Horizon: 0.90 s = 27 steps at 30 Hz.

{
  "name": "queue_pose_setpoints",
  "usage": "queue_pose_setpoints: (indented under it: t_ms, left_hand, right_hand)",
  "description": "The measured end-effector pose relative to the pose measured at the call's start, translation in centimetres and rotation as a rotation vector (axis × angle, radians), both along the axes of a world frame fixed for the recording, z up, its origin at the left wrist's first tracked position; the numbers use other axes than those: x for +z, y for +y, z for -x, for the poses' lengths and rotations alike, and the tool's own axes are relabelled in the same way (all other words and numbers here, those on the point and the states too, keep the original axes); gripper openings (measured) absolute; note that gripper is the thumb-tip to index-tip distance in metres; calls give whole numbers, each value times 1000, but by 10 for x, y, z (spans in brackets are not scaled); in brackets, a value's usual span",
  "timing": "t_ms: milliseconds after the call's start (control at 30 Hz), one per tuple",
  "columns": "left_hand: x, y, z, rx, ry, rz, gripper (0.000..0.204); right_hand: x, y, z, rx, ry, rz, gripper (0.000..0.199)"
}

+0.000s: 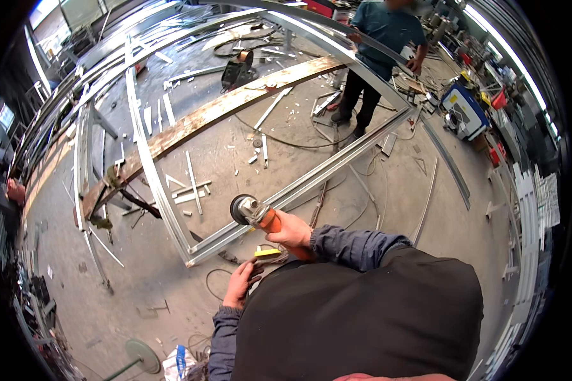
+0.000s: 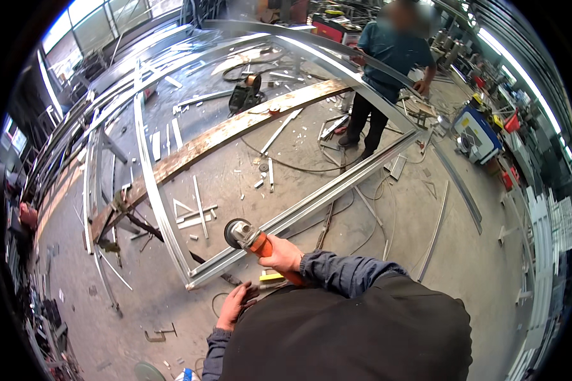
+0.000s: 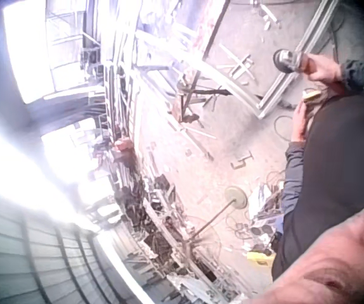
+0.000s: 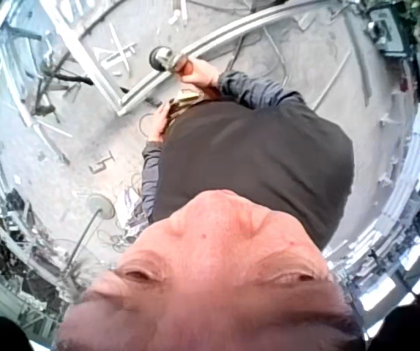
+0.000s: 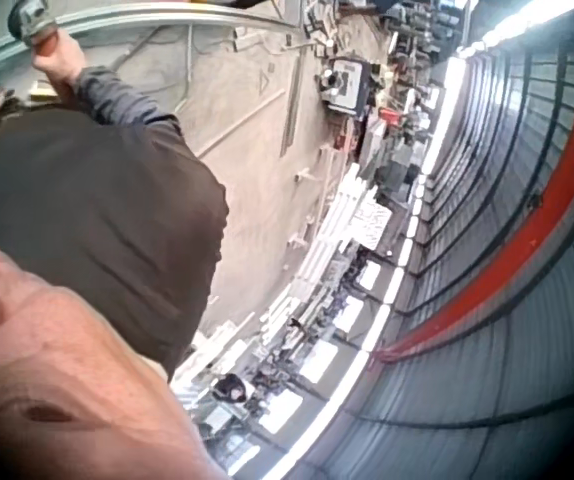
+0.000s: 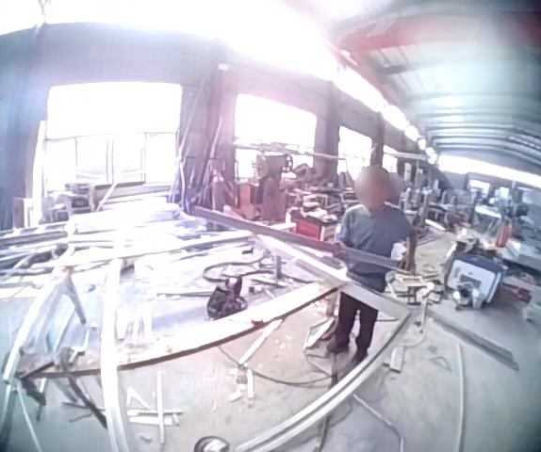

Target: The person uses an angle grinder to smooth and deburr the edges of a large rectangular metal frame lying on the workshop floor. They repeatedly reposition the frame and grind multiple sides and corners, producing sparks throughout the process.

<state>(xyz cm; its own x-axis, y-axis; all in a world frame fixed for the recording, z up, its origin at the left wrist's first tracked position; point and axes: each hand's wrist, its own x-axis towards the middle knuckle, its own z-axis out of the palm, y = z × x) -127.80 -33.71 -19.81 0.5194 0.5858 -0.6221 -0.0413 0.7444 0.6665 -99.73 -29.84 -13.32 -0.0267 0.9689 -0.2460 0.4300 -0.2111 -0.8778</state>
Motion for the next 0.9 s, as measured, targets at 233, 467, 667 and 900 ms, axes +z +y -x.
queue_pose_setpoints:
  t_ms: [233, 467, 667, 900]
  left_hand:
    - [-130, -145, 78, 351, 348, -45, 50]
    - [-112, -170, 8, 648, 458, -49, 42]
    - [62, -53, -217, 286, 594, -909, 59]
    - [111, -11, -300, -369, 859, -1592, 58]
  right_hand:
    - [-29, -28, -77, -96, 219, -126, 66]
    - [-31, -5, -152, -304, 678, -85, 51]
    - [-42, 21, -183, -537, 1124, 152, 36]
    - [-31, 16, -204, -615, 1224, 255, 31]
